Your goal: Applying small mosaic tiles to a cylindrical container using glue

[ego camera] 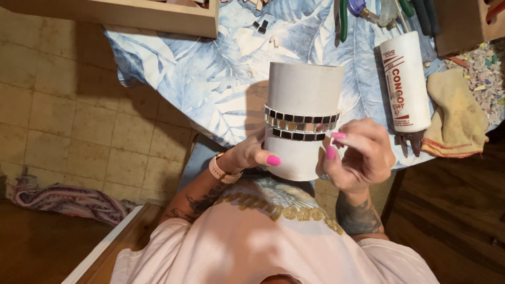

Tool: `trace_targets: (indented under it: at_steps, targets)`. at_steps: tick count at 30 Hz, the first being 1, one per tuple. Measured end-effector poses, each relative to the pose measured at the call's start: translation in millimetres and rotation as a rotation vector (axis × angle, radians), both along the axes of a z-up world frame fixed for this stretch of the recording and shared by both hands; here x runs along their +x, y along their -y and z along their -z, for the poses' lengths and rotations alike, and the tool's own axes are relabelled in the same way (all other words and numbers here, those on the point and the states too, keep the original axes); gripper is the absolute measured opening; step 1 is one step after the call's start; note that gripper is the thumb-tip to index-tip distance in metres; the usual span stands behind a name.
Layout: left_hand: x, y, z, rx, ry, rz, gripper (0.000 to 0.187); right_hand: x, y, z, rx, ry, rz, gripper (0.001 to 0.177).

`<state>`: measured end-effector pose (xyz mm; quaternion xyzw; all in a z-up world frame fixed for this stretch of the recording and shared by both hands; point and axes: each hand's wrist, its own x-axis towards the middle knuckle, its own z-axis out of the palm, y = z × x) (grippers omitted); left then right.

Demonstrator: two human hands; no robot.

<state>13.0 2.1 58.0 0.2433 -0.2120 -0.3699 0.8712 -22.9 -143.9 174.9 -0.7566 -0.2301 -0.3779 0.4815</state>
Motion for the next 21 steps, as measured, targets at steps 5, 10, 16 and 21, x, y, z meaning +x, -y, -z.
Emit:
trace_targets:
  at_steps: [5, 10, 16, 21]
  targets:
    - [4, -4, -18, -0.002, -0.052, 0.038, 0.060, -7, 2, 0, -0.089, 0.048, 0.042, 0.008]
    - [2, -5, -15, -0.004, -0.058, 0.045, 0.061, -7, 1, -2, -0.151, 0.070, 0.067, 0.007]
    - [0, -4, -12, -0.004, -0.057, 0.048, 0.062, -6, 1, 1, -0.186, 0.070, 0.072, 0.008]
    - [-1, -5, -15, -0.007, -0.067, 0.052, 0.062, -6, 2, 2, -0.233, 0.083, 0.096, 0.007]
